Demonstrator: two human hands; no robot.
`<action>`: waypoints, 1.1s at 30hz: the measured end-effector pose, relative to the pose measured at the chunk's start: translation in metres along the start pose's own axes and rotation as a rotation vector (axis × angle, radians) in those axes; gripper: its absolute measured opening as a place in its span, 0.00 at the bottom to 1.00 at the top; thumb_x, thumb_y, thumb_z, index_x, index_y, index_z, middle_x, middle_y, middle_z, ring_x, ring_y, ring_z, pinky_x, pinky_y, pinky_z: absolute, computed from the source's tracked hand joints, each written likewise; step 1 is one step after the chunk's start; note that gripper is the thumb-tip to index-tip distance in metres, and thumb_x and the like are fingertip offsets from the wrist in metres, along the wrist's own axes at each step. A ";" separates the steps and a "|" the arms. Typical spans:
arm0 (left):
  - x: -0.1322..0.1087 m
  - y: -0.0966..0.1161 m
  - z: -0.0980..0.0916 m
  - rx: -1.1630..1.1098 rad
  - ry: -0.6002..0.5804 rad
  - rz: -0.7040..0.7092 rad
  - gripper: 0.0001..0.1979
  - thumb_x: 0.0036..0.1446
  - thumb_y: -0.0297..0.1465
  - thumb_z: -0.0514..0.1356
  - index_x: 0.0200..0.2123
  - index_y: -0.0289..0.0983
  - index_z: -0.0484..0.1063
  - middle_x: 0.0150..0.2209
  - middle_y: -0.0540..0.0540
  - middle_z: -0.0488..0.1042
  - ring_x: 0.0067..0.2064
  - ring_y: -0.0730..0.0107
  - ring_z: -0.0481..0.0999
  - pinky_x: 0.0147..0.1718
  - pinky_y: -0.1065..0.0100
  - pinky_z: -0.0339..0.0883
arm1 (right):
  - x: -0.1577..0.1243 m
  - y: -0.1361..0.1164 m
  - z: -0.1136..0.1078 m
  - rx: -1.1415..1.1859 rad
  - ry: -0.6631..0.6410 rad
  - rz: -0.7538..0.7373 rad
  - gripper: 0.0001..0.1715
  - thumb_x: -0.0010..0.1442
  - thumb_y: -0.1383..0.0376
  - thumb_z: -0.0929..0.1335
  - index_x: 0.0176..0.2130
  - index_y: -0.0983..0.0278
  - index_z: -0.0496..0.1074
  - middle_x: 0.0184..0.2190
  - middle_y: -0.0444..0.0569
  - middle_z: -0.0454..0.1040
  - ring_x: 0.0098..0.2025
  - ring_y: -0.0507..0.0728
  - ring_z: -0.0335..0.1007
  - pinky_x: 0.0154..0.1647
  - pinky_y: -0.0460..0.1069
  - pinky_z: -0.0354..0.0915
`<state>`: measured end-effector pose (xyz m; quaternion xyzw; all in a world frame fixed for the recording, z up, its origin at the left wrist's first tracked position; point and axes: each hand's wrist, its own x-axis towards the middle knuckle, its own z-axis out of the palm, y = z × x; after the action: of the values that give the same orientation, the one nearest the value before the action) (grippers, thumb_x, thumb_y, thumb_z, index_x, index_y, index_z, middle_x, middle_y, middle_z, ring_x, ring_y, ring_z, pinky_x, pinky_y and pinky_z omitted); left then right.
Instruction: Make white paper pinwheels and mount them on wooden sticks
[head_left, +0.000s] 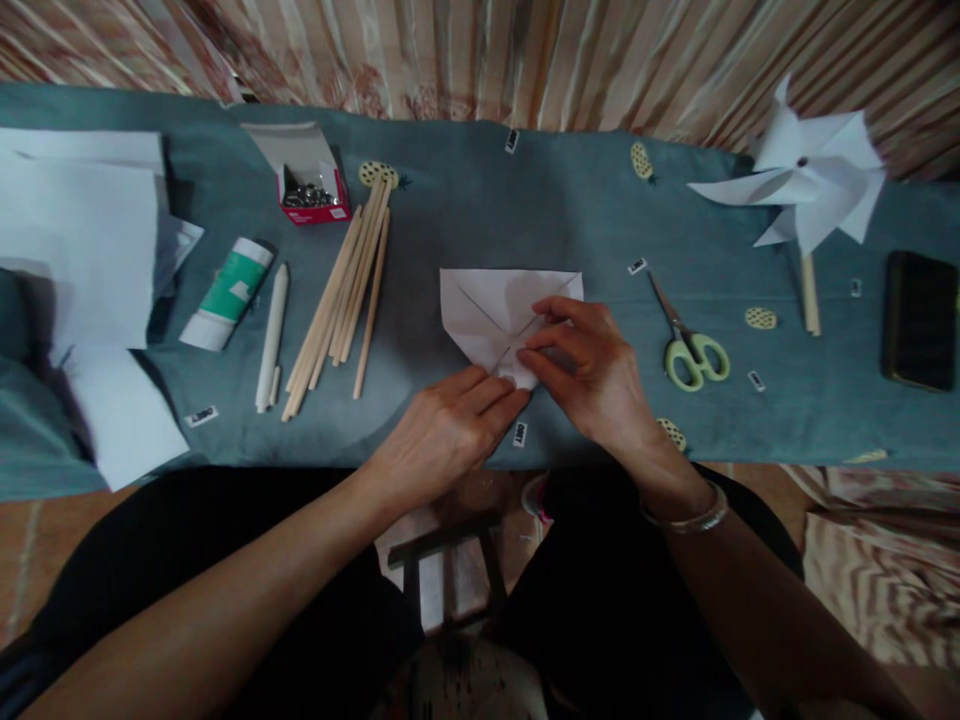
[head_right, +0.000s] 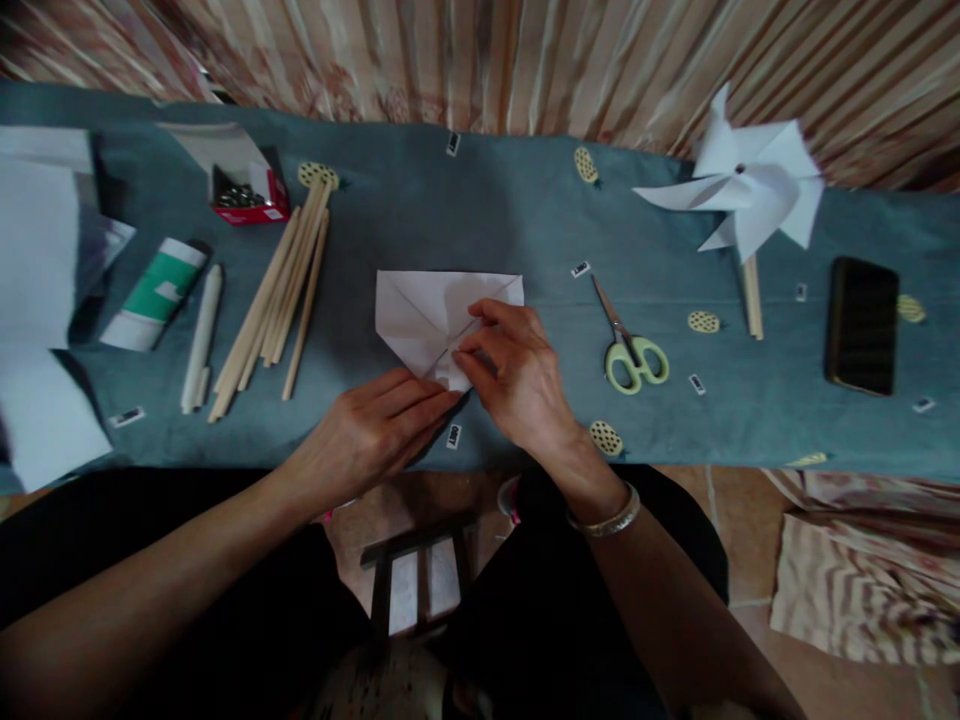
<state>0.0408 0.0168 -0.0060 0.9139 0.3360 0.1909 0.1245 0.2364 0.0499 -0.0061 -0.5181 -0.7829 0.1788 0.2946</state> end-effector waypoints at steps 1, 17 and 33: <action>0.000 0.000 0.000 0.003 0.004 0.001 0.11 0.65 0.24 0.55 0.49 0.31 0.71 0.42 0.41 0.78 0.42 0.64 0.76 0.41 0.63 0.76 | 0.000 0.000 0.000 -0.003 0.002 -0.002 0.05 0.60 0.68 0.70 0.33 0.58 0.74 0.49 0.50 0.74 0.52 0.60 0.70 0.56 0.58 0.68; 0.001 0.001 0.000 -0.017 -0.015 -0.021 0.11 0.66 0.25 0.54 0.49 0.32 0.72 0.42 0.41 0.77 0.43 0.63 0.76 0.41 0.61 0.76 | 0.001 0.002 0.005 -0.013 0.004 -0.014 0.04 0.60 0.69 0.69 0.33 0.61 0.74 0.51 0.52 0.73 0.54 0.61 0.68 0.57 0.60 0.66; 0.000 0.001 0.000 0.011 -0.003 0.002 0.11 0.65 0.24 0.54 0.49 0.31 0.71 0.42 0.40 0.77 0.42 0.64 0.75 0.40 0.63 0.75 | 0.002 0.001 0.003 -0.028 -0.009 0.017 0.06 0.60 0.69 0.69 0.35 0.56 0.72 0.52 0.49 0.72 0.56 0.63 0.68 0.59 0.62 0.65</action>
<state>0.0414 0.0165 -0.0055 0.9153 0.3357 0.1876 0.1198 0.2341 0.0520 -0.0085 -0.5279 -0.7821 0.1729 0.2823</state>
